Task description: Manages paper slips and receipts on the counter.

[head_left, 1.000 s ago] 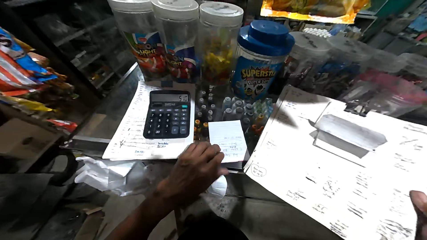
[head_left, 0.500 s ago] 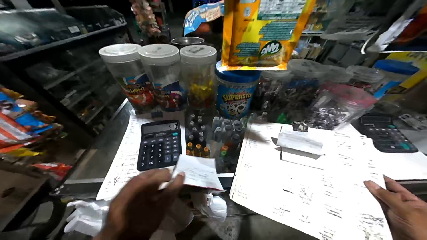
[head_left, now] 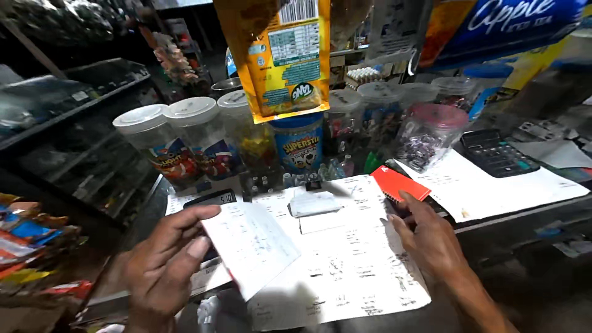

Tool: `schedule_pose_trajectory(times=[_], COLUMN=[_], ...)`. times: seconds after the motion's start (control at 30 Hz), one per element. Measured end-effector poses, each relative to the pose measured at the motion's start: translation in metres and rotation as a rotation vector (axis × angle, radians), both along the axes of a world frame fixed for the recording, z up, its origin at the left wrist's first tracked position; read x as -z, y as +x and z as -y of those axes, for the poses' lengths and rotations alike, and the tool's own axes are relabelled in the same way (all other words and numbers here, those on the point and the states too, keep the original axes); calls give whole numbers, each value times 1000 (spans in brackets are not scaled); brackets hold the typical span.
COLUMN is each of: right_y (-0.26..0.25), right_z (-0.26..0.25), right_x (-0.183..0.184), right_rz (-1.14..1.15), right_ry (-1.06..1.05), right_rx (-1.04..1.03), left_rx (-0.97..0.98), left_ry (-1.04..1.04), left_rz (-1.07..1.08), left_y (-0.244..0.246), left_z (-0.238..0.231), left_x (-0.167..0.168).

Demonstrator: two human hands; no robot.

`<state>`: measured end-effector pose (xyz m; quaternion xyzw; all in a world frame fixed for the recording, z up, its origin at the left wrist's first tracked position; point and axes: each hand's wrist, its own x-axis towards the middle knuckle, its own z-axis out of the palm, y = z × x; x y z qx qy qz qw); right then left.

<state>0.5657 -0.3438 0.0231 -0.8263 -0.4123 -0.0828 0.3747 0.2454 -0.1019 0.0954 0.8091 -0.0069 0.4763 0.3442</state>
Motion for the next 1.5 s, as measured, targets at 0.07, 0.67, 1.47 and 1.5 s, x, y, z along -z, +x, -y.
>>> schedule_pose_trajectory(times=[0.07, 0.67, 1.47, 1.5], right_y=[-6, -46, -43, -42], right_z=[-4, -77, -88, -90], right_x=[-10, -57, -31, -31], right_rz=[208, -463, 331, 326], right_ry=[13, 542, 477, 502], right_rx=[-47, -682, -675, -663], left_rx=[69, 142, 57, 99], left_ry=[-10, -70, -331, -324], left_rz=[-33, -164, 46, 12], left_y=[15, 73, 76, 74], left_z=[-1, 20, 37, 38], left_x=[3, 20, 46, 46])
